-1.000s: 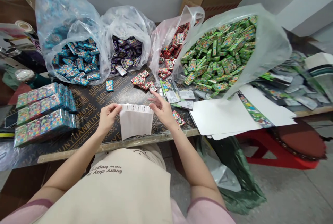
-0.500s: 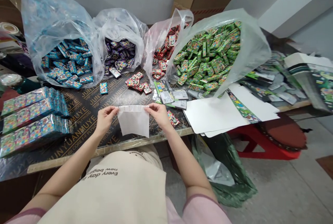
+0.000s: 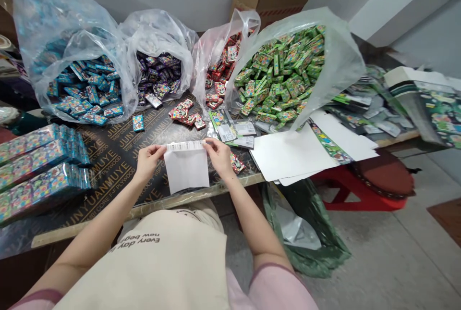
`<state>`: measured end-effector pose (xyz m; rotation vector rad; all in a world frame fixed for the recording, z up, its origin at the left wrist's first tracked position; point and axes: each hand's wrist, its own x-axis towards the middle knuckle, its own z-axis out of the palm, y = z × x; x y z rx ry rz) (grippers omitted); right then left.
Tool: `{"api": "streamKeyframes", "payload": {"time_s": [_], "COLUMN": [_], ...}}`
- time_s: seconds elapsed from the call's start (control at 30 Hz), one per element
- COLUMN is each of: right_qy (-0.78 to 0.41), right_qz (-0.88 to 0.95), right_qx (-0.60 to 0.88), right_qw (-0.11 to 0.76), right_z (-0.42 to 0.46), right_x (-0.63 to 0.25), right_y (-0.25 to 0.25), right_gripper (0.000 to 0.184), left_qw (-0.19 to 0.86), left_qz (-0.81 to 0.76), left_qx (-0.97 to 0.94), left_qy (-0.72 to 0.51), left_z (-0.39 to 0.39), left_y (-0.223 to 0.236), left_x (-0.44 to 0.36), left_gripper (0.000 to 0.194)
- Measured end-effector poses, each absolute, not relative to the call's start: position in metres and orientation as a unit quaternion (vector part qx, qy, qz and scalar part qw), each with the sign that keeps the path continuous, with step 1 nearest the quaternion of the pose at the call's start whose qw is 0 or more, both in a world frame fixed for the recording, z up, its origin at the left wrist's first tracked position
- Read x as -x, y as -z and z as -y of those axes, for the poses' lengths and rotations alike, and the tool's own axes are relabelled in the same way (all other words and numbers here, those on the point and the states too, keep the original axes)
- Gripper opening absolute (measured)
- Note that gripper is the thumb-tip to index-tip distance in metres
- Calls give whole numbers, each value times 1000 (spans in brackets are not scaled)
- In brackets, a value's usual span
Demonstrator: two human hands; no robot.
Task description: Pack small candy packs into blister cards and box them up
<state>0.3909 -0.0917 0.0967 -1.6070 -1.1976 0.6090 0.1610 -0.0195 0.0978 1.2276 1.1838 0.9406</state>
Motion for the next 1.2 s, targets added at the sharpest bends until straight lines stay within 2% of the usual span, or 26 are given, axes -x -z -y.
{"api": "streamKeyframes", "payload": {"time_s": [0.07, 0.13, 0.23, 0.3, 0.37, 0.5, 0.6, 0.67, 0.87, 0.97, 1.07, 1.2], "right_qy": [-174, -90, -69, -72, -60, -27, -38, -55, -80, -52, 8, -16], "right_qz": [512, 525, 523, 524, 503, 443, 478, 519, 557, 550, 522, 507], "right_qx": [722, 783, 831, 830, 827, 811, 778, 763, 793, 803, 829, 859], "right_qw": [433, 321, 177, 178, 242, 382, 407, 382, 235, 223, 199, 65], "right_z": [97, 111, 140, 157, 167, 159, 137, 122, 106, 101, 82, 47], "right_x": [-414, -436, -456, -460, -459, -443, -419, -402, -377, -390, -417, -449], "right_y": [-87, -74, -46, -29, -20, -30, -42, -43, -24, -26, -33, -37], "right_gripper": [46, 59, 60, 51, 44, 42, 41, 40, 41, 43, 55, 75], "left_qw": [600, 622, 643, 658, 670, 689, 691, 683, 647, 608, 589, 587], "left_qz": [-537, -564, -578, -581, -581, -573, -569, -571, -564, -563, -555, -536], "left_qx": [-454, -411, -388, -373, -361, -353, -363, -377, -452, -499, -532, -557], "left_qy": [-381, -355, -320, -301, -288, -268, -259, -257, -244, -254, -249, -240], "left_z": [8, -3, -12, -15, -14, -5, 6, 11, 10, 9, 11, 15], "left_y": [-84, -69, -50, -41, -36, -29, -23, -20, -18, -21, -23, -26], "left_x": [-170, -179, -189, -197, -206, -233, -251, -258, -243, -221, -202, -184], "left_gripper": [22, 23, 28, 29, 28, 23, 21, 19, 17, 30, 35, 31]}}
